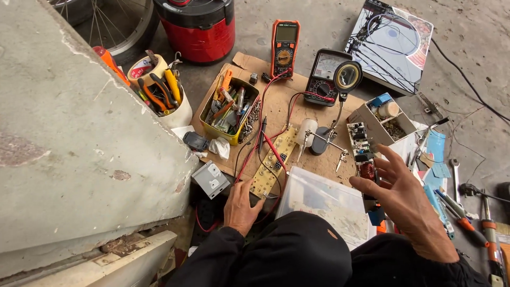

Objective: Repairing a circuit board by inspecting components, using pliers, and soldering traces.

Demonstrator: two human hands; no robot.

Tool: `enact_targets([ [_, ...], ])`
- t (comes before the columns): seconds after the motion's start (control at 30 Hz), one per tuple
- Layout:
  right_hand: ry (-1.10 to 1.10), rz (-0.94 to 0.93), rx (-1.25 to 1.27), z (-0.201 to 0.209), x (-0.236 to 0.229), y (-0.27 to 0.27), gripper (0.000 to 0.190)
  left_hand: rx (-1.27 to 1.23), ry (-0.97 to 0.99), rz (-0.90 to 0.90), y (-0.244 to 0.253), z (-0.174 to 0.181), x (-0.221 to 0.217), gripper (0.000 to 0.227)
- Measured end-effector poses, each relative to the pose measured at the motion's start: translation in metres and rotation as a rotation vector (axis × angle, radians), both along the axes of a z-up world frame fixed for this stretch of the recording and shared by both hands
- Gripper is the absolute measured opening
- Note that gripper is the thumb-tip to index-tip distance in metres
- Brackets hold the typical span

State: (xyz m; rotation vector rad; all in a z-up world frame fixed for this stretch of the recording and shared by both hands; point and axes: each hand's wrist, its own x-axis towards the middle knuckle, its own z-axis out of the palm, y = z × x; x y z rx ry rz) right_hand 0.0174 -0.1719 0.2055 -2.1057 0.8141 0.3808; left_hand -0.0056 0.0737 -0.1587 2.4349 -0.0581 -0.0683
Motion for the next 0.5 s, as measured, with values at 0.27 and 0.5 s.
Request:
enact_targets([
  [0.27,-0.018,-0.062,-0.001,0.007,-0.001,-0.002,0.103,-0.200,0.094,0.093,0.019,0.046,0.000,0.059],
  [0.5,0.010,-0.178,0.085,0.023,-0.004,0.003,0.097,-0.547,0.281,0.435,0.022,0.092,0.007,0.041],
])
